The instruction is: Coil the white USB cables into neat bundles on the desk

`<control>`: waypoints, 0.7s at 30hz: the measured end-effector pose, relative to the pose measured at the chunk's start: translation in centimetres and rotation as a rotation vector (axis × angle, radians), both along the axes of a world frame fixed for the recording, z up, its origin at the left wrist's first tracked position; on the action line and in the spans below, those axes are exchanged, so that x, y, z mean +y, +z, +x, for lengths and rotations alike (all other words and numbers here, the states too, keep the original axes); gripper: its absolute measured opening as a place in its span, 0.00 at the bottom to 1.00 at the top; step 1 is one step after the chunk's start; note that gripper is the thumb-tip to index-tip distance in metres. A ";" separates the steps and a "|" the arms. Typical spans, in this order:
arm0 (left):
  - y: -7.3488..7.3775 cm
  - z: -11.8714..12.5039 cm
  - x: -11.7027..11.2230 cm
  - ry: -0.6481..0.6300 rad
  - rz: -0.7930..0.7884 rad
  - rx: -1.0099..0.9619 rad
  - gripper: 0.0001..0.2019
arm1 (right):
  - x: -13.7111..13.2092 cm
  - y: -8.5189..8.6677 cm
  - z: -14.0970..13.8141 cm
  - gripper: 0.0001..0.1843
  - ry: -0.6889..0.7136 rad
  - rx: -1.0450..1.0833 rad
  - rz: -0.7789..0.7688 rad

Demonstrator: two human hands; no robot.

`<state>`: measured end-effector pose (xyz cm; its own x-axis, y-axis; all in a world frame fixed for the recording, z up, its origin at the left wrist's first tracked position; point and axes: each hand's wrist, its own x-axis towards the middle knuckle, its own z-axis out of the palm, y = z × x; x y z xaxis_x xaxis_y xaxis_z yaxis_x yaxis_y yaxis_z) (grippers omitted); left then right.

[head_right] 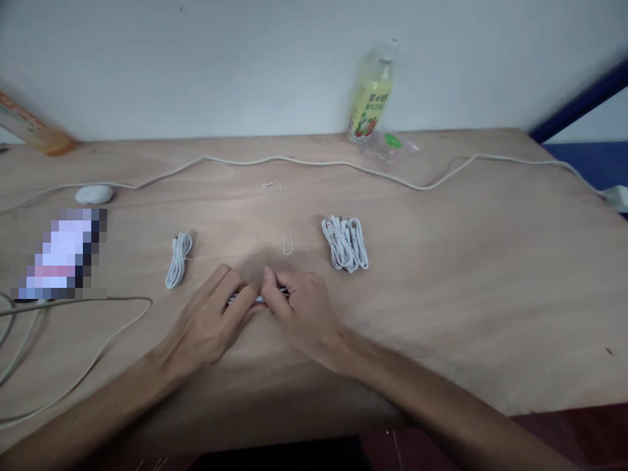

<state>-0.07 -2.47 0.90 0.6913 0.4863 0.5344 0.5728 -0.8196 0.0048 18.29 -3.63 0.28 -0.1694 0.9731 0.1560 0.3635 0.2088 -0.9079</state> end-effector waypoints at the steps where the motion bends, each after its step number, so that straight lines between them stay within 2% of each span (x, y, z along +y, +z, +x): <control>1: 0.0 0.0 0.0 -0.004 -0.008 -0.003 0.21 | 0.0 -0.1 0.0 0.26 0.004 -0.012 0.022; 4: -0.2 -0.1 0.0 -0.014 -0.068 -0.008 0.21 | 0.2 -0.5 0.2 0.26 0.010 -0.062 0.151; 9: -0.5 0.1 -0.4 -0.017 -0.296 -0.111 0.19 | 0.6 -1.0 0.8 0.25 0.007 -0.304 0.639; 12: -0.3 0.2 -0.9 -0.029 -0.470 -0.227 0.18 | 0.6 -0.8 0.9 0.27 -0.023 -0.449 0.789; 17: -0.1 0.3 -1.3 -0.062 -0.708 -0.327 0.16 | 0.6 -0.5 0.6 0.30 -0.064 -0.488 0.850; 19: -0.3 0.3 -1.2 -0.061 -0.675 -0.300 0.15 | 0.6 -0.7 0.5 0.29 -0.063 -0.421 0.793; 21: -0.6 0.2 -1.0 -0.053 -0.534 -0.228 0.14 | 0.6 -0.9 0.4 0.27 -0.063 -0.334 0.687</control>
<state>0.11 -3.45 0.30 0.6185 0.6970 0.3629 0.4667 -0.6973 0.5440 18.74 -2.98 -0.58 -0.2612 0.6857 0.6794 0.6257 0.6562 -0.4217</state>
